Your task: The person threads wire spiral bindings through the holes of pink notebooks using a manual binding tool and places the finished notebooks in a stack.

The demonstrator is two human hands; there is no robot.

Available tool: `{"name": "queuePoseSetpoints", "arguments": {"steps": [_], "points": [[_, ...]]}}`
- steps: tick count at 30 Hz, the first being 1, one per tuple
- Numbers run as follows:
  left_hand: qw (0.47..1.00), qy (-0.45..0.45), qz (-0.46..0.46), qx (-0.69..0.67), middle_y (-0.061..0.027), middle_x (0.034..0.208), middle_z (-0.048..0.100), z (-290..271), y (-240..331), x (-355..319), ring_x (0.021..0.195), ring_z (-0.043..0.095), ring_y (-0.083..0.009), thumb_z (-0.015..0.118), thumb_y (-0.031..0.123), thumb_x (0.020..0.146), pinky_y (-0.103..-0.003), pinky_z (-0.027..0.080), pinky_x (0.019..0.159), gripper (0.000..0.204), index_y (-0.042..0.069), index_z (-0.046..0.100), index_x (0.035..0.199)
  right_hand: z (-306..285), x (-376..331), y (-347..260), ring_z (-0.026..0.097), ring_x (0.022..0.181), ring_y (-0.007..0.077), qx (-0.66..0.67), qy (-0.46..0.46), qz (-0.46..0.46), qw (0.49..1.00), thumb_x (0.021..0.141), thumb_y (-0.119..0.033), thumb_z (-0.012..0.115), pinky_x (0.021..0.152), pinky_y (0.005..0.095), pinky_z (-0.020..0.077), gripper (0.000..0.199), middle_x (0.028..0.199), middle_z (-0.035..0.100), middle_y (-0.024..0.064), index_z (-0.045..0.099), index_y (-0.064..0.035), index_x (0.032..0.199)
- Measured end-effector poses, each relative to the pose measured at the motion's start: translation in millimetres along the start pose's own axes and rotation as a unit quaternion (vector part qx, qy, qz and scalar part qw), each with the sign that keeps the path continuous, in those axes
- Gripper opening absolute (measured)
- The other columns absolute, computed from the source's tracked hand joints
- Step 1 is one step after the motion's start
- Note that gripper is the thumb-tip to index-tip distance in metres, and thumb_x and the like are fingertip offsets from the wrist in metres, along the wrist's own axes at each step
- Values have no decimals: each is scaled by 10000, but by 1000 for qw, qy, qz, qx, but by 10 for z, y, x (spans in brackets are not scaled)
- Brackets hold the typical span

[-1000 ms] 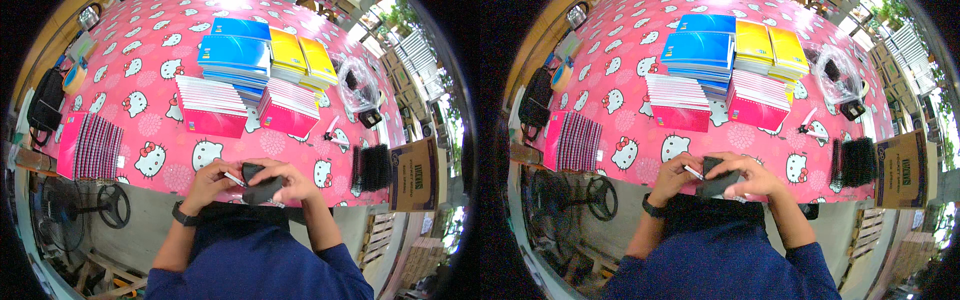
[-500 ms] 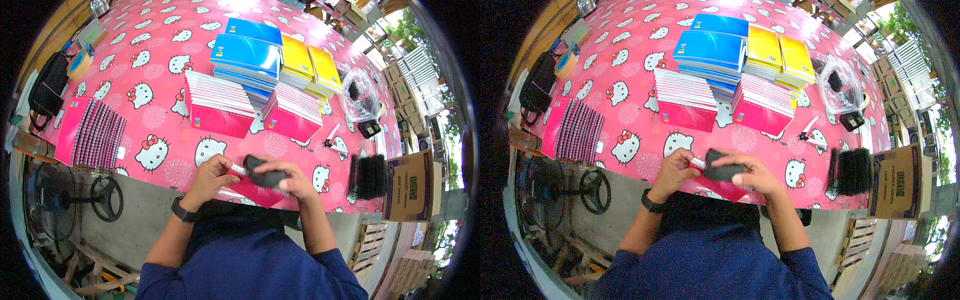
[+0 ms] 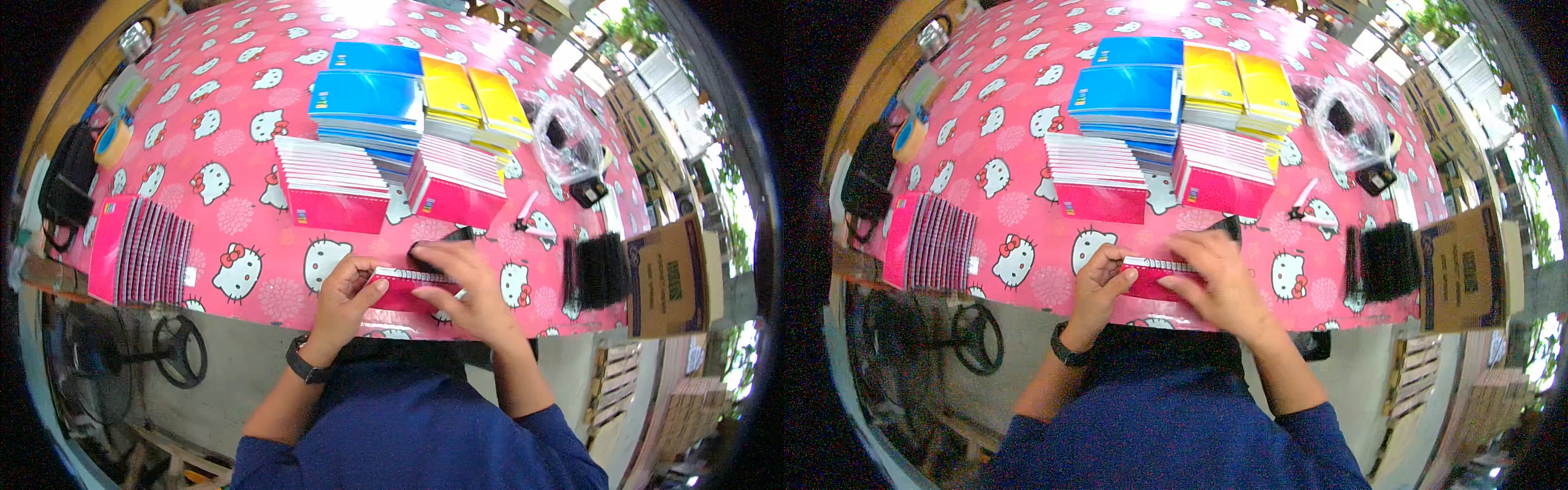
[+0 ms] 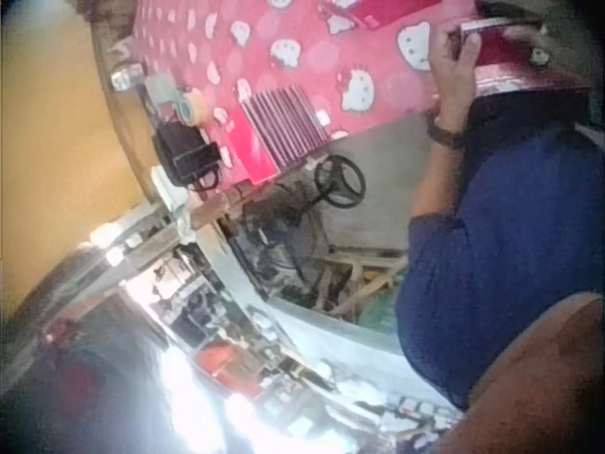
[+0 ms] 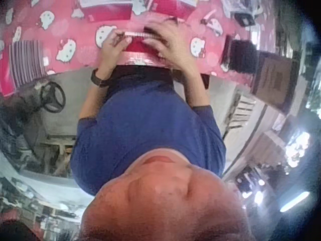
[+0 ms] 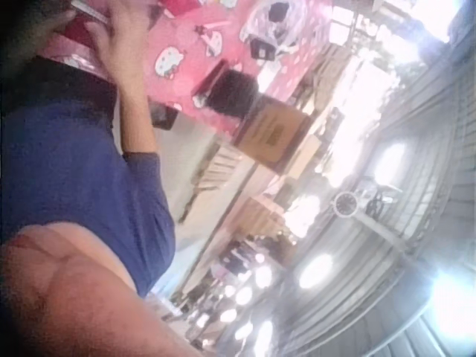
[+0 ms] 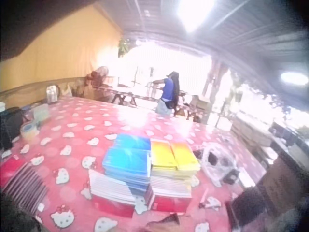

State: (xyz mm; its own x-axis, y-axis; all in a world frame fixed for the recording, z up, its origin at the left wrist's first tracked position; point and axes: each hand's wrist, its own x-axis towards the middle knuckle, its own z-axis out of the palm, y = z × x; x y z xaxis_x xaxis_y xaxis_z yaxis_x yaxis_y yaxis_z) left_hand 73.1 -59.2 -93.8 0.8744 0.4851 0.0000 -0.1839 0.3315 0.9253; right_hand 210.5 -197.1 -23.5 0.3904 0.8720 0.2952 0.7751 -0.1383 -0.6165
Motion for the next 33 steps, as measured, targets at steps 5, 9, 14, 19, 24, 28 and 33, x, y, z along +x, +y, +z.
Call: {"name": "queuePoseSetpoints", "arguments": {"steps": [5,9,14,19,24,28,33], "points": [[999,-24,10,19,-38,963,563,98,123,33,871,553,-101,586,32,872,-244,455,792,173,-4,550,1037,104,-9,-62,530,851,298,81,30,50,995,752,-110,675,738,371,437,199,836,562,119,604,-33,921],[998,-29,34,40,-30,952,547,61,28,34,841,546,-98,594,30,868,-232,454,775,152,-13,566,1010,125,-38,-68,519,835,297,101,38,69,992,750,-111,676,725,371,432,187,825,549,125,595,-25,894],[997,-28,55,50,-36,945,552,106,58,33,842,554,-98,606,19,857,-225,462,764,136,-18,576,985,81,-35,-79,499,800,307,73,-1,-1,997,785,-118,638,705,387,423,164,809,535,127,588,-6,894],[996,-17,31,82,-48,932,571,145,93,22,842,587,-114,603,5,855,-234,487,760,135,-17,579,985,40,-67,-70,512,803,286,45,-38,-5,998,808,-118,631,712,353,429,161,828,552,117,607,-12,926],[996,-24,45,70,-53,943,560,174,129,0,846,588,-119,599,-6,854,-239,492,767,130,-23,580,981,28,-74,-108,514,811,285,71,-22,10,997,806,-112,628,722,361,432,169,845,555,116,610,-11,941],[993,-30,60,94,-58,951,549,172,141,-7,861,585,-125,596,-17,852,-246,492,774,127,-27,580,978,11,-82,-124,516,826,285,85,-24,7,996,811,-105,619,734,362,432,173,861,552,118,607,-9,955],[995,-34,58,71,-54,956,551,180,174,-4,877,578,-123,598,-35,844,-253,488,782,157,-26,570,998,42,-100,-93,541,830,284,68,31,-37,997,806,-89,624,722,358,449,238,884,555,120,600,-13,1030]]}}
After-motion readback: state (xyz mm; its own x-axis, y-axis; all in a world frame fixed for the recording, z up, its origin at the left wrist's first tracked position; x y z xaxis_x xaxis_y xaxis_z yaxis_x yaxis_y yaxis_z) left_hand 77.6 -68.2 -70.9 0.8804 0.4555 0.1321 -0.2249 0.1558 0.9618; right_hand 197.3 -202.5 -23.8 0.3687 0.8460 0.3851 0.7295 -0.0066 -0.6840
